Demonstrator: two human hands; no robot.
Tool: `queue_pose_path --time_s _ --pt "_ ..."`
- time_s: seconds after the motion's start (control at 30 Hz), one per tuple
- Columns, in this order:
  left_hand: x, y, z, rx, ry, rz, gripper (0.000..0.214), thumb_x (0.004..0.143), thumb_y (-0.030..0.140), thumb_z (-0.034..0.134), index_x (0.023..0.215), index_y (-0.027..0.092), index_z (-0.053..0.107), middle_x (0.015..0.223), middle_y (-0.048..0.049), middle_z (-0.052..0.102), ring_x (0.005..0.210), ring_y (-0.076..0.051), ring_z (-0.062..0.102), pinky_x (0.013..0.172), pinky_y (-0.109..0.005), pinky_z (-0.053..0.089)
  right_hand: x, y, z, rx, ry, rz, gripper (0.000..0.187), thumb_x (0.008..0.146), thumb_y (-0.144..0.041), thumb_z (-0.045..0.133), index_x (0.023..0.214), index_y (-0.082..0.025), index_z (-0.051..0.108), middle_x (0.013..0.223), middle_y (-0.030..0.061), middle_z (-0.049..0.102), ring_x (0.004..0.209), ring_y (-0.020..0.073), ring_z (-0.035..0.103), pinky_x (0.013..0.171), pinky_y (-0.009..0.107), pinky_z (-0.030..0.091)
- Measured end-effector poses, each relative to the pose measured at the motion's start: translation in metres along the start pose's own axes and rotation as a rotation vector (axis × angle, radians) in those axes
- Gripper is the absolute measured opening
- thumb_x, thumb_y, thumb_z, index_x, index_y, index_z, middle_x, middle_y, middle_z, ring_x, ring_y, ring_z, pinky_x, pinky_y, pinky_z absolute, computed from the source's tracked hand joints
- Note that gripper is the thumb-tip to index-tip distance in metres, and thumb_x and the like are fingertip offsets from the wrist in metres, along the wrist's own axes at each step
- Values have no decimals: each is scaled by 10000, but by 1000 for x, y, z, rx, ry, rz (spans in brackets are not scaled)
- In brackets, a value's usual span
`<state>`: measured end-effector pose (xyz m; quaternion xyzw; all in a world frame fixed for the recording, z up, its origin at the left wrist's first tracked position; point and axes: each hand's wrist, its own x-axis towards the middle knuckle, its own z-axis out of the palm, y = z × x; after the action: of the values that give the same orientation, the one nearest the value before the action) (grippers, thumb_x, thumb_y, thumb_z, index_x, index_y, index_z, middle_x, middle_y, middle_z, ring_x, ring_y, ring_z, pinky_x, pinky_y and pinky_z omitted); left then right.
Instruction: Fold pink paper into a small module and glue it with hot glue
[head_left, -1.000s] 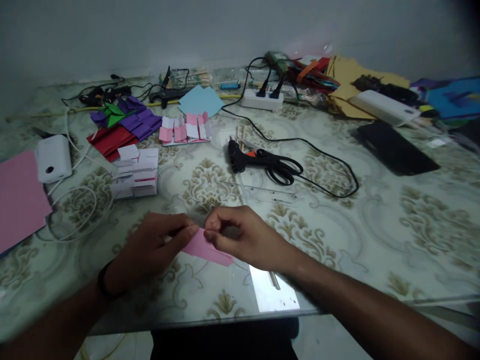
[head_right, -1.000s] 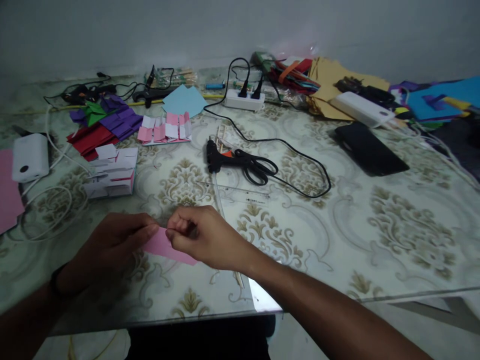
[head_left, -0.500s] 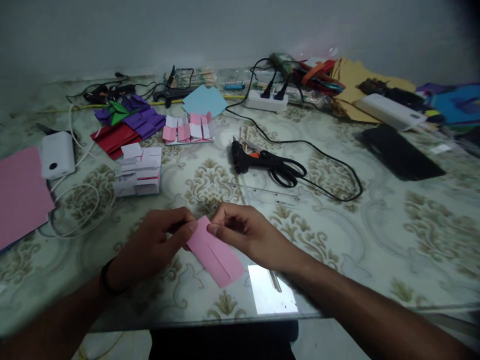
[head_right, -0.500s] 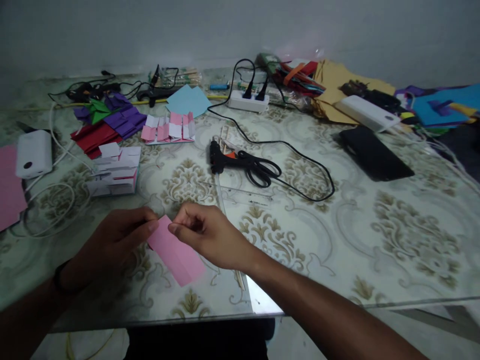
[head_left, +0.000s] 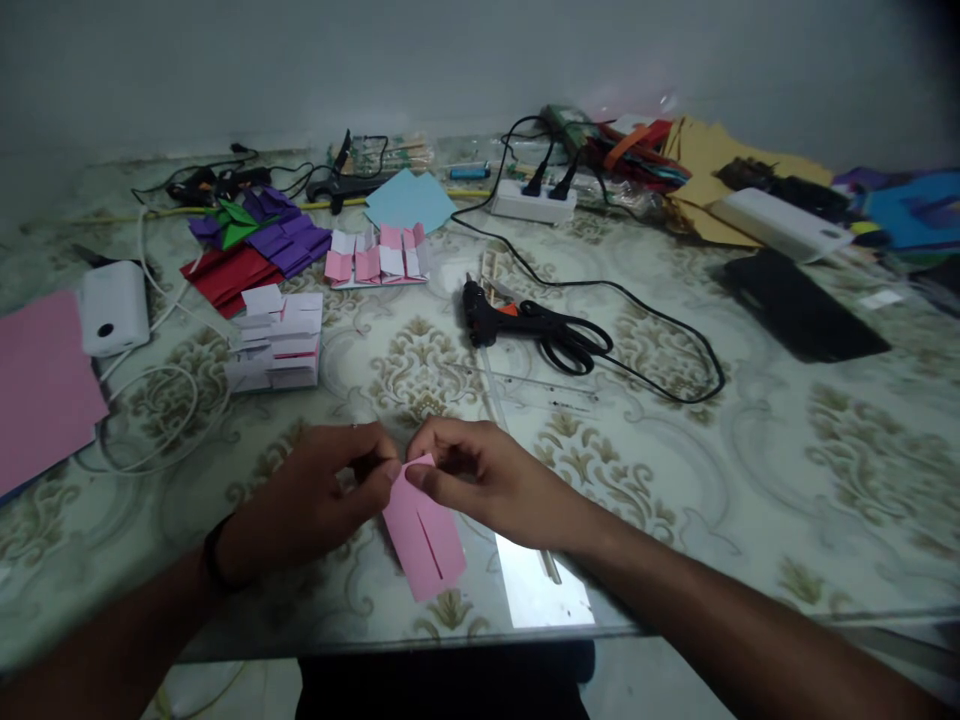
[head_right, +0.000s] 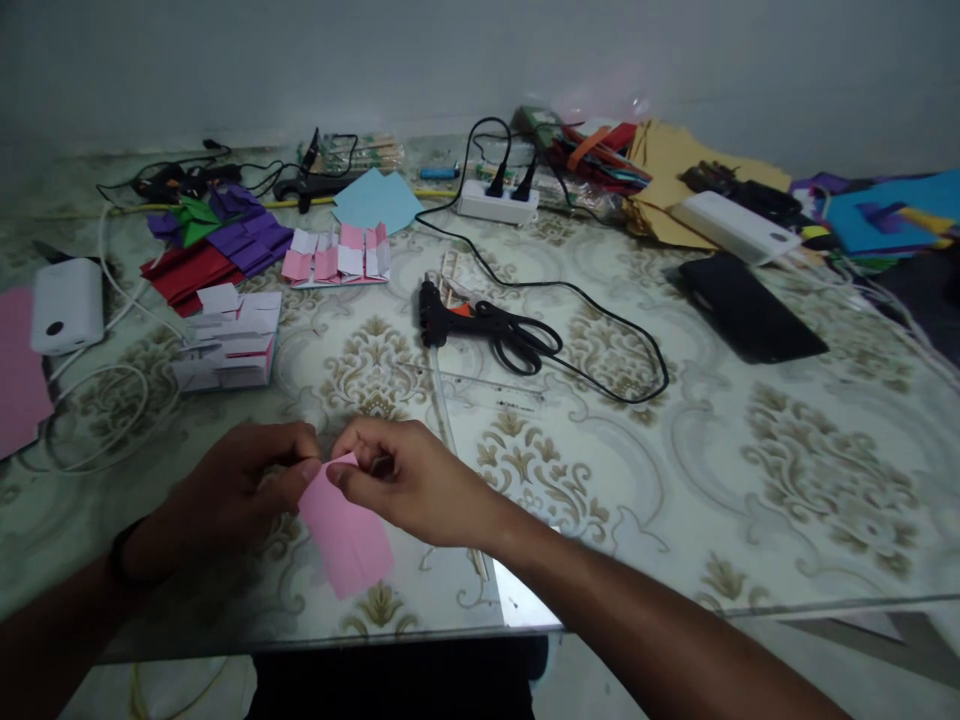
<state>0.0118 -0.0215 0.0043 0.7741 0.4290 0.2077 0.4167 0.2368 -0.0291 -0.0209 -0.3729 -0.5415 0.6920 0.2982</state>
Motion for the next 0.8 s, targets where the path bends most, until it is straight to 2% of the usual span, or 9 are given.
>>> queue_pose_path --time_s 0.1,0.23,0.37,0.5,0.67,0.8 --pt "0 1 1 27 -12 65 240 987 231 545 749 209 566 610 63 521 530 -103 421 520 -241 339 -1 2 1 1 -13 -10 320 921 -430 842 826 -199 641 681 -71 481 628 112 388 579 259 302" --pt "0 1 -2 68 -27 97 259 1020 243 528 765 210 559 642 60 535 555 -111 444 549 -251 357 -1 2 1 64 2 -15 343 899 -437 857 800 -202 626 663 -73 457 622 116 356 575 270 270" --pt "0 1 -12 47 -24 40 261 1008 269 525 752 221 530 643 51 545 576 -124 479 543 -254 375 -1 -6 -6 66 92 -47 377 896 -490 844 791 -203 623 688 -55 494 643 124 403 601 275 300" --pt "1 2 -16 5 59 -7 284 1010 274 506 731 220 529 623 55 553 571 -120 502 574 -251 406 0 -12 -11 3 169 -91 363 922 -508 812 818 -203 646 722 -37 539 662 132 449 621 279 340" --pt "1 -2 -4 -91 101 -18 170 967 288 601 823 207 643 736 28 647 661 -132 584 614 -247 446 0 -4 -2 -112 92 -106 301 930 -450 819 826 -205 679 714 -31 576 662 134 482 608 262 391" --pt "0 -4 7 -98 80 -36 90 903 188 624 822 202 658 742 31 657 672 -127 583 644 -248 457 -2 1 4 -213 80 -152 181 964 -320 734 832 -201 698 706 -30 597 656 128 510 604 246 412"
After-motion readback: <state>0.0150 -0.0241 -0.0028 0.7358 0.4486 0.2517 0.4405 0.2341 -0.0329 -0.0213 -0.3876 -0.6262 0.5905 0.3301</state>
